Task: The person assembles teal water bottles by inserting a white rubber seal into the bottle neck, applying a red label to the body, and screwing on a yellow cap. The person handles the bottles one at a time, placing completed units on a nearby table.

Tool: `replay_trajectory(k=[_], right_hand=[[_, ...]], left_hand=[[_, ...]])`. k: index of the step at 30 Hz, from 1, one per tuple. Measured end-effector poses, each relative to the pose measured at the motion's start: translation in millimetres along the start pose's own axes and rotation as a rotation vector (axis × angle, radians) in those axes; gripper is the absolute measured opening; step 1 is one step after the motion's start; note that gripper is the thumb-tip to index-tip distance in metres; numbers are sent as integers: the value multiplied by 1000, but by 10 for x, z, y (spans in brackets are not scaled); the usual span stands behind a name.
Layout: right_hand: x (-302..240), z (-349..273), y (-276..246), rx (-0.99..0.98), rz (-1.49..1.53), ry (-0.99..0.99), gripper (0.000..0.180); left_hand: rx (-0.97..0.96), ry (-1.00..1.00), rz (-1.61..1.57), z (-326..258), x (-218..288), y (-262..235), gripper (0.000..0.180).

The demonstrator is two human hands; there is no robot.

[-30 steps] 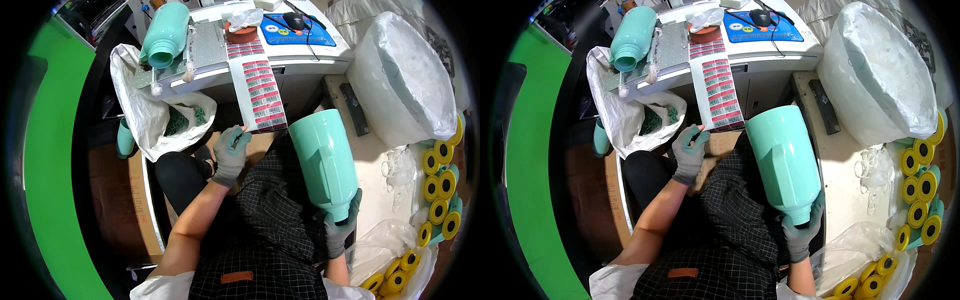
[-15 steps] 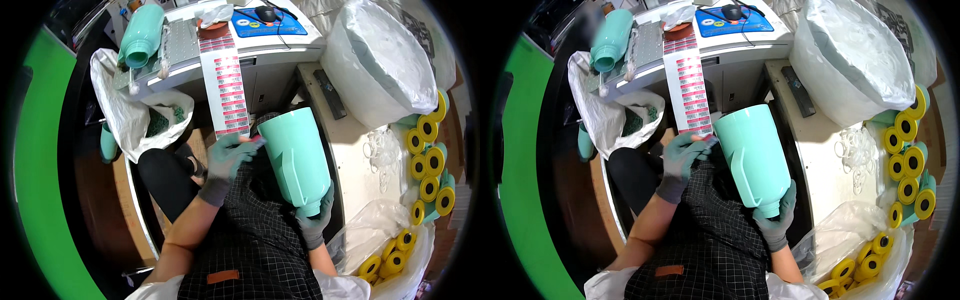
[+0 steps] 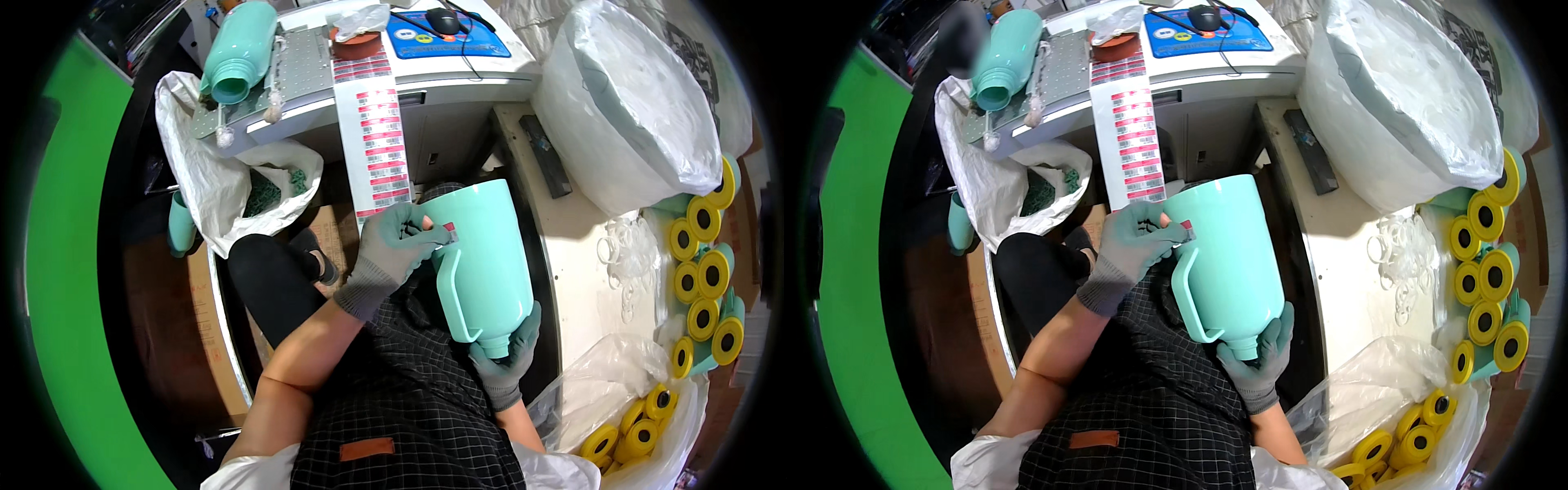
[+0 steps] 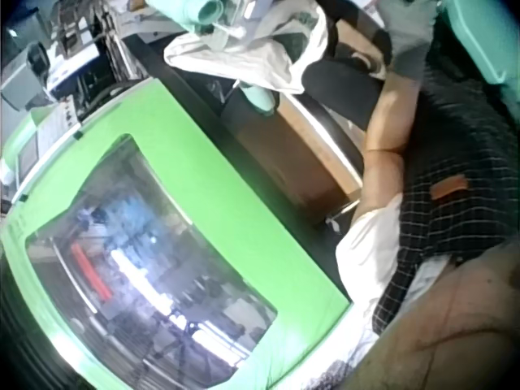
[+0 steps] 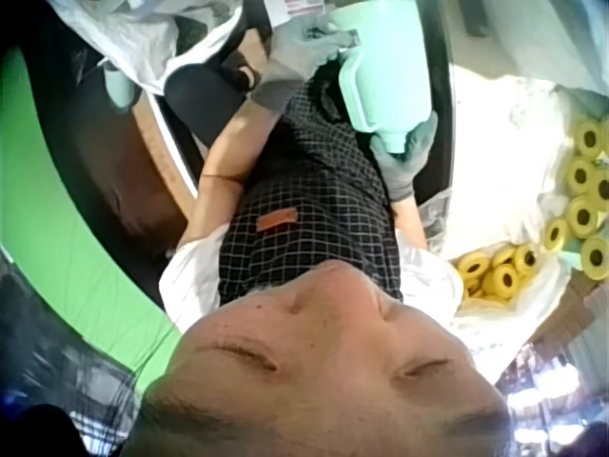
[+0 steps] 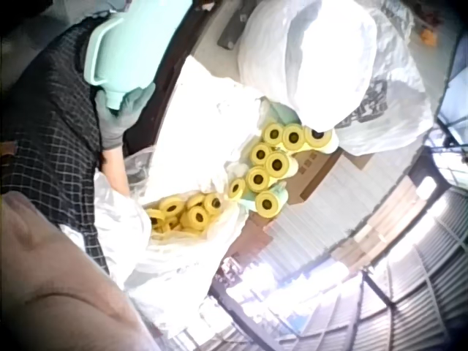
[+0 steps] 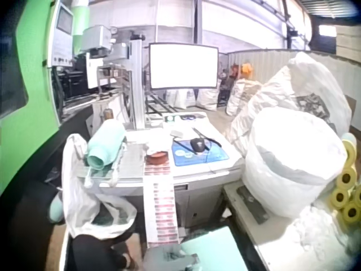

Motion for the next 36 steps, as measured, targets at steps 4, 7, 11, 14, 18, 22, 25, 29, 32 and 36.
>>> replay_trajectory(k=[4, 7, 11, 14, 18, 22, 25, 29, 32, 36], right_hand=[[75, 76, -66, -17, 125, 152, 110], [32, 296, -225, 132, 452, 458, 107], [-75, 735, -415, 261, 618, 222, 103], [-154, 1117, -158, 244, 775, 213, 95], [-678, 1739, 528, -10, 1066, 213, 72], [-979, 2198, 466, 93, 884, 131, 77], [-1376, 2723, 773, 69, 473, -246, 80], [-2587, 3102, 1937, 23, -56, -738, 81], [-3202, 3219, 2790, 58, -193, -904, 76], [-3349, 3446, 3705, -24, -483, -863, 82]], left_hand=[[108, -38, 767, 83, -197, -738, 53], [372, 200, 1013, -30, 422, -1304, 51], [752, 912, 1546, -26, 1594, -1881, 69], [720, 990, 2061, 515, 1859, -2349, 63], [487, 1049, 2084, 741, 1959, -2644, 61], [556, 1128, 1649, -405, 2320, -1996, 64], [525, 1260, 1311, -1679, 2154, -1732, 45], [405, 1081, 625, -1916, 1538, -1606, 79], [261, 478, 356, -1343, 439, -1464, 78], [312, 564, 477, -1531, 486, -1449, 76]])
Point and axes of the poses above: each hand's wrist, its own z-axis towards the middle knuckle, its own y-axis out of the palm, x = y × z, the point moved 10 cm from there along z, towards the middle knuckle, and after that the axes turned 2 degrees about -x, right-handed, at the moved point
